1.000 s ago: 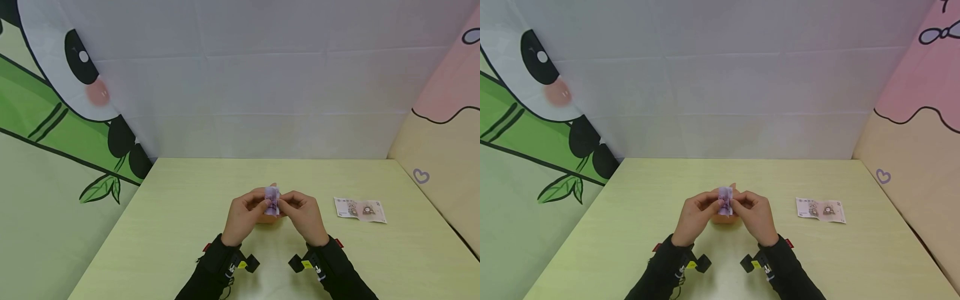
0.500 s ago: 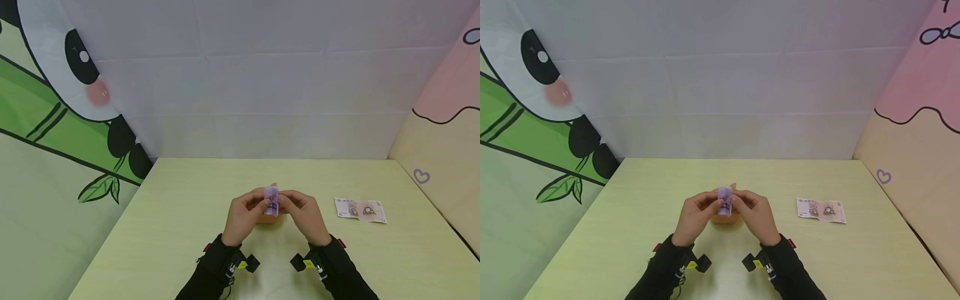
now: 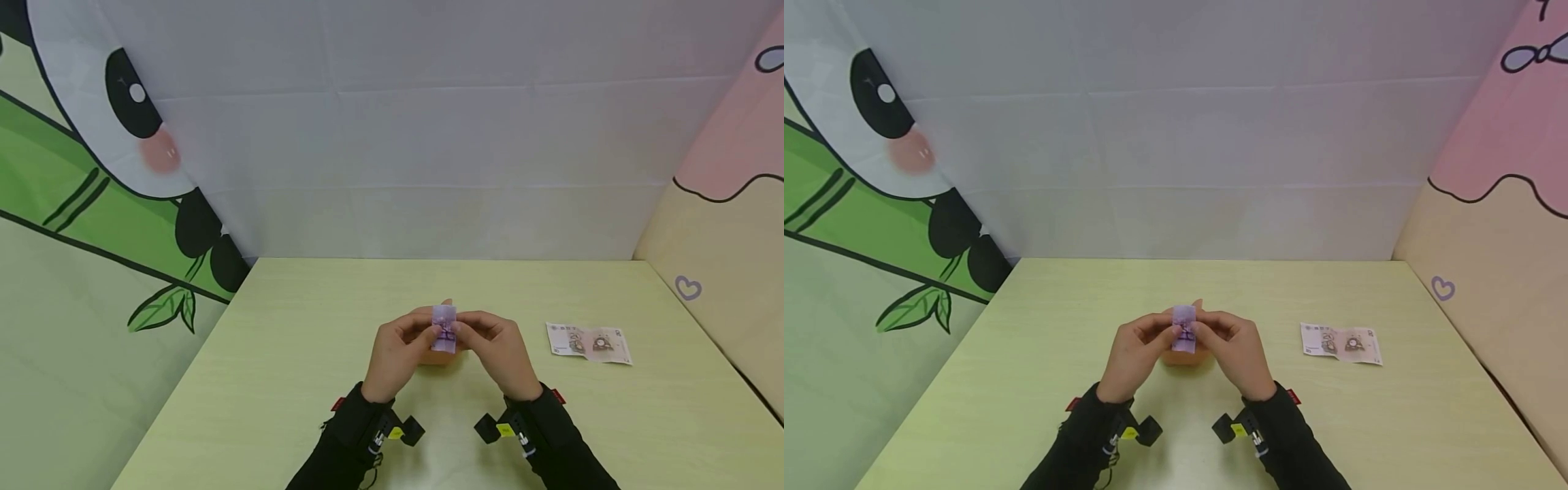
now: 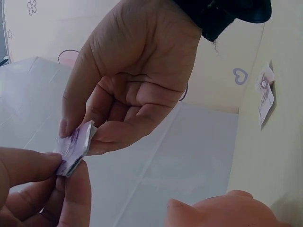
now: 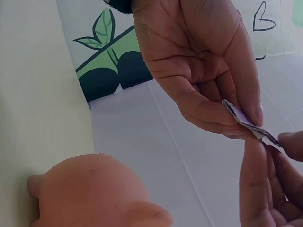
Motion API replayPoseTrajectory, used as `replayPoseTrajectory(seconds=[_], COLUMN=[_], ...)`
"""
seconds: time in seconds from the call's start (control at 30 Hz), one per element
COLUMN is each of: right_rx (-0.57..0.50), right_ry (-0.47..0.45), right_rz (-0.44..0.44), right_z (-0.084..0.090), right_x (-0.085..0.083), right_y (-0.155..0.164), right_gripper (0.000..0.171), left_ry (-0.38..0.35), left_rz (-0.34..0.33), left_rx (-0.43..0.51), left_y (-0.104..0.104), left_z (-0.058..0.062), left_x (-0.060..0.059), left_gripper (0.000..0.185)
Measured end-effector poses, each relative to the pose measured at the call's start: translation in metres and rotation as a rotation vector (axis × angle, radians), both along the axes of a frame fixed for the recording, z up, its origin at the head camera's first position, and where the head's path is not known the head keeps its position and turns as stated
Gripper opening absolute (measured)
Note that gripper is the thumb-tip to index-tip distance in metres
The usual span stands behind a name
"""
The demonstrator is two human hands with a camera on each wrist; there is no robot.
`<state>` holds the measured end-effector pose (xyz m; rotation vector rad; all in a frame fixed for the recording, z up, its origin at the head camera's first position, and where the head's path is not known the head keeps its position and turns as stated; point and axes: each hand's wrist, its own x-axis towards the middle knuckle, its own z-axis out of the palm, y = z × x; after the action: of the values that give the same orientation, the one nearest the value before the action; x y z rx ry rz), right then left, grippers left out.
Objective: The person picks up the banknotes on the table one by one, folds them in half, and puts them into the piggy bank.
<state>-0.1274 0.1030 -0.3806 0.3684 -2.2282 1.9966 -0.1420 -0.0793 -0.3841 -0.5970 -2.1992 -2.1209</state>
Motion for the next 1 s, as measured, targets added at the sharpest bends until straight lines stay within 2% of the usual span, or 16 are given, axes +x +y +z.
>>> replayPoseTrajectory(seconds=[0.53, 0.77, 1.0], right_rx=[-0.053, -0.075, -0.124], right_ry=[-0.022, -0.033, -0.024], right_rz=[-0.018, -0.069, -0.100], right_z=[-0.0015, -0.0003, 0.0001], right_x=[-0.0022, -0.0013, -0.0006], right_y=[-0.0013, -0.0010, 0.0003], right_gripper=[0.022, 0.022, 0.024], left_ry=[-0.004, -0.022, -0.054], left_rz=[-0.023, -0.037, -0.114], left_rx=[0.017, 0.052, 0.087], left_y=[-0.0010, -0.0024, -0.0042], left_z=[0.0018, 0.0023, 0.0037], left_x=[0.0001, -0.0008, -0.0009], left_gripper=[0.020, 0.023, 0.025])
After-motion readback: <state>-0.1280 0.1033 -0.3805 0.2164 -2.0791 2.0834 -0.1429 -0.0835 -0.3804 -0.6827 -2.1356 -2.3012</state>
